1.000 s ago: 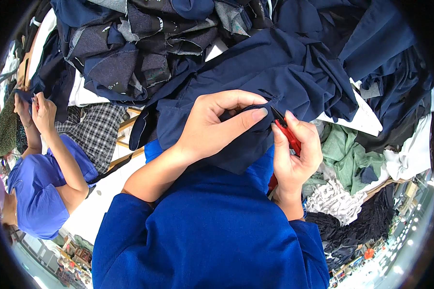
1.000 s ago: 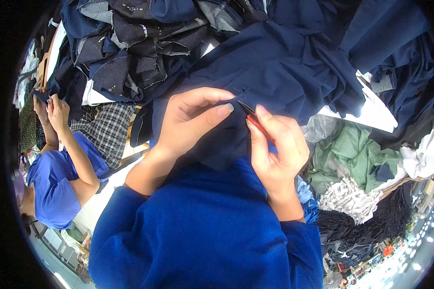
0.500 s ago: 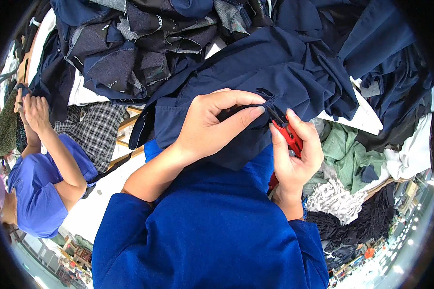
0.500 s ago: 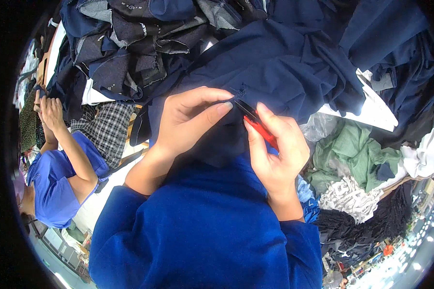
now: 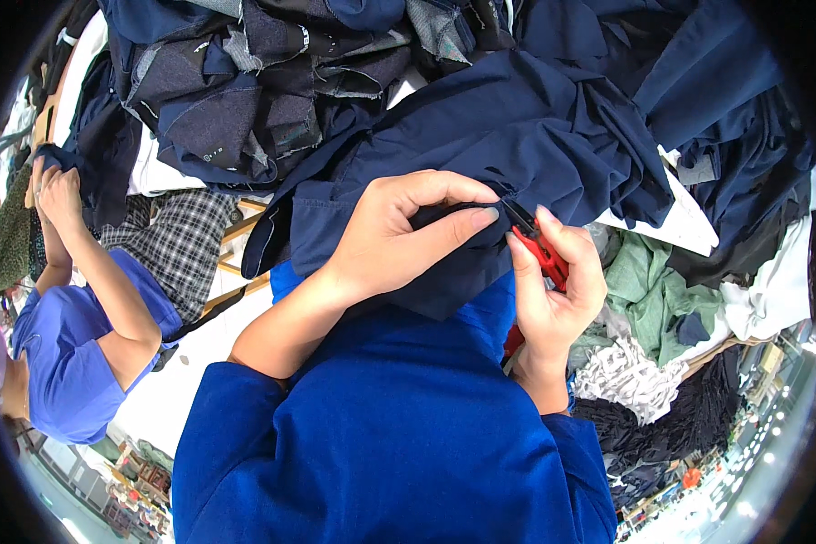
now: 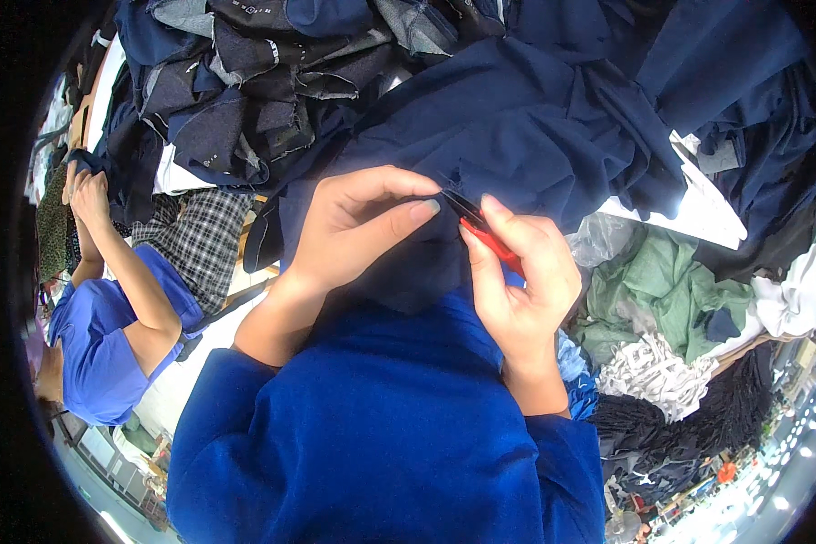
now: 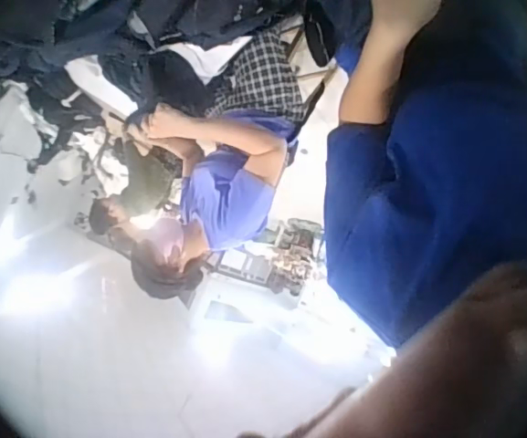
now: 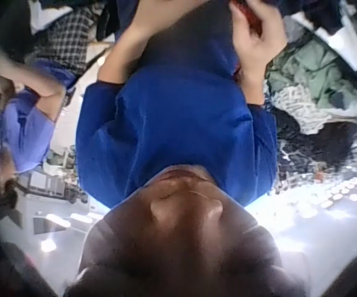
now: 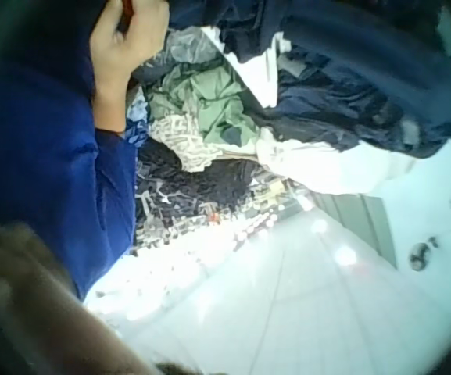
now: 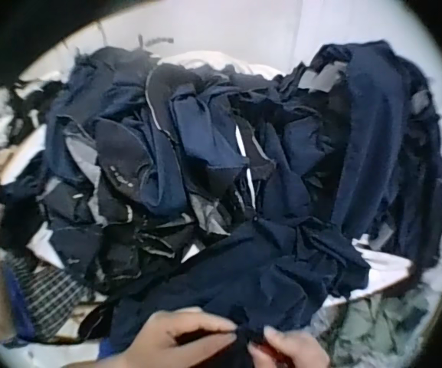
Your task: Trimming excess threads from fabric pieces using a small snip tool in a garment factory.
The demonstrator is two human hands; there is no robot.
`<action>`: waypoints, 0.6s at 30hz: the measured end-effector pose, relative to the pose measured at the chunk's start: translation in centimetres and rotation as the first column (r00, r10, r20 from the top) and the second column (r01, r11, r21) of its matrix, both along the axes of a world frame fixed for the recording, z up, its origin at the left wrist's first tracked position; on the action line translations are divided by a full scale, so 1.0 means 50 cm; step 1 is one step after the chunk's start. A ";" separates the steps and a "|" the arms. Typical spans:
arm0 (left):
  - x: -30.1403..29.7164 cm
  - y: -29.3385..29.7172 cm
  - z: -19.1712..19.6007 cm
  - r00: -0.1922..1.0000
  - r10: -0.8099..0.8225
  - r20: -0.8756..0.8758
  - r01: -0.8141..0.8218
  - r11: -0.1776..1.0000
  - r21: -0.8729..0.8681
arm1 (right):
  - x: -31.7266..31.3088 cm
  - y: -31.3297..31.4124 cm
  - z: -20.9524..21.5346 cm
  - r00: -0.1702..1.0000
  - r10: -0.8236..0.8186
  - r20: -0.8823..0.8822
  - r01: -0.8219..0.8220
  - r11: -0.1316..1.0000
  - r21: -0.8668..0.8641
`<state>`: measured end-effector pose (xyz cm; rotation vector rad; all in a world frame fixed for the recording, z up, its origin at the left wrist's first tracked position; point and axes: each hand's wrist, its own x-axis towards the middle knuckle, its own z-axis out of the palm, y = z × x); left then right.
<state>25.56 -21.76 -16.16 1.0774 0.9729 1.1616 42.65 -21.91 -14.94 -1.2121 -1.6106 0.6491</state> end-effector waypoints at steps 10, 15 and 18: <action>-0.004 0.001 0.012 0.989 -0.120 0.085 0.129 0.985 -0.116 | 0.028 0.003 0.020 0.824 0.011 -0.567 -0.279 0.878 -0.388; 0.002 0.003 0.023 0.972 -0.211 0.105 0.222 0.968 -0.113 | 0.016 0.019 0.018 0.820 0.027 -0.572 -0.359 0.803 -0.476; 0.003 0.004 0.020 0.969 -0.209 0.134 0.223 0.969 -0.104 | 0.010 0.025 0.014 0.804 0.049 -0.593 -0.379 0.810 -0.447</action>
